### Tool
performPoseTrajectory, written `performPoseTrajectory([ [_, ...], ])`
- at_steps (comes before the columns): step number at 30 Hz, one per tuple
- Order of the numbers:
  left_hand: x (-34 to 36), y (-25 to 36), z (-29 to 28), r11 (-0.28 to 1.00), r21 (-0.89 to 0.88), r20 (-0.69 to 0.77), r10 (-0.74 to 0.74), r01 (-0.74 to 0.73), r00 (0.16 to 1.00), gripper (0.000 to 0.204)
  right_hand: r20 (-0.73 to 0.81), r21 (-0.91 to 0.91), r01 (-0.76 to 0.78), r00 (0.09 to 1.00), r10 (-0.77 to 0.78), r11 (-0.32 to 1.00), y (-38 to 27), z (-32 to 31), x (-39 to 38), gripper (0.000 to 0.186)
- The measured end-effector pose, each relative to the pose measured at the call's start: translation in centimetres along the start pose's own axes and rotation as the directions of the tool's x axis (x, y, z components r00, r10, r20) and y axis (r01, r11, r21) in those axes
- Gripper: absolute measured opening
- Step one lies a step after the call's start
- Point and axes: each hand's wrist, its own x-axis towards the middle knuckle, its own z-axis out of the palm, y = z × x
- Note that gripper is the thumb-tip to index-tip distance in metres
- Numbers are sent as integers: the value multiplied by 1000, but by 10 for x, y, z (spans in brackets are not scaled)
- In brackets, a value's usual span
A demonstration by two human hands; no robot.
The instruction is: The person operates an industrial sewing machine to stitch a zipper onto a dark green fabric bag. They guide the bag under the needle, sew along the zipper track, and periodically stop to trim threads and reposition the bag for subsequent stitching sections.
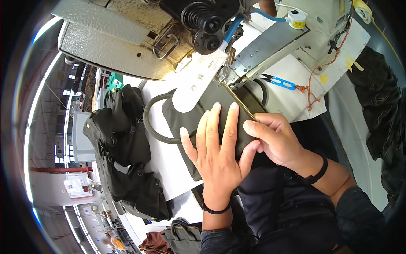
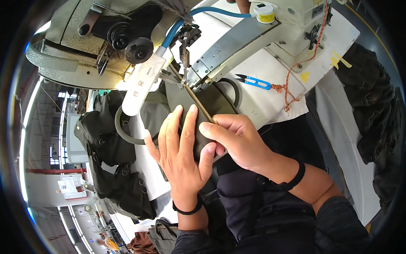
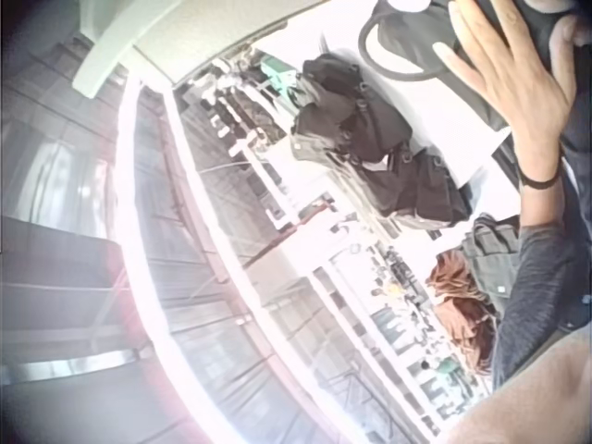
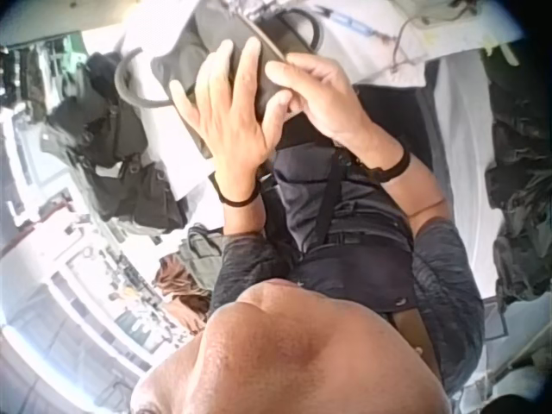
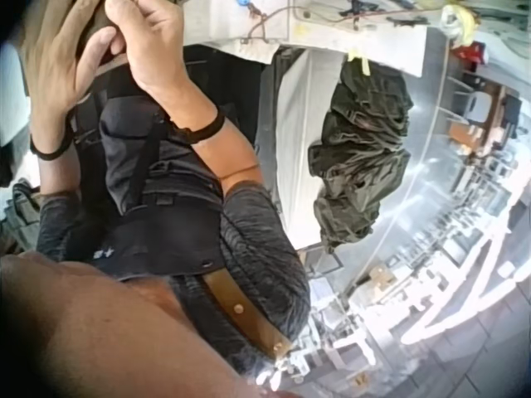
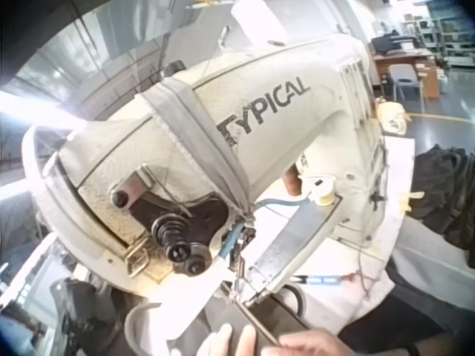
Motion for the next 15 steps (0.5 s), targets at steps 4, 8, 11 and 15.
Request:
performPoseTrajectory([
  [4,1,-3,1,1000,-9,-9,1,-1,1000,69,14,-44,0,1000,1,999,-2,0,3,31],
  [8,1,-3,3,1000,-4,-8,7,-7,1000,69,3,-59,-3,1000,3,998,-4,0,2,32],
  [11,2,-3,3,1000,-7,-7,9,-9,1000,70,19,-90,6,1000,-4,996,-4,-3,2,32],
  [15,4,-6,7,1000,9,-15,12,-12,1000,71,13,-65,0,1000,1,998,-1,-4,10,32],
])
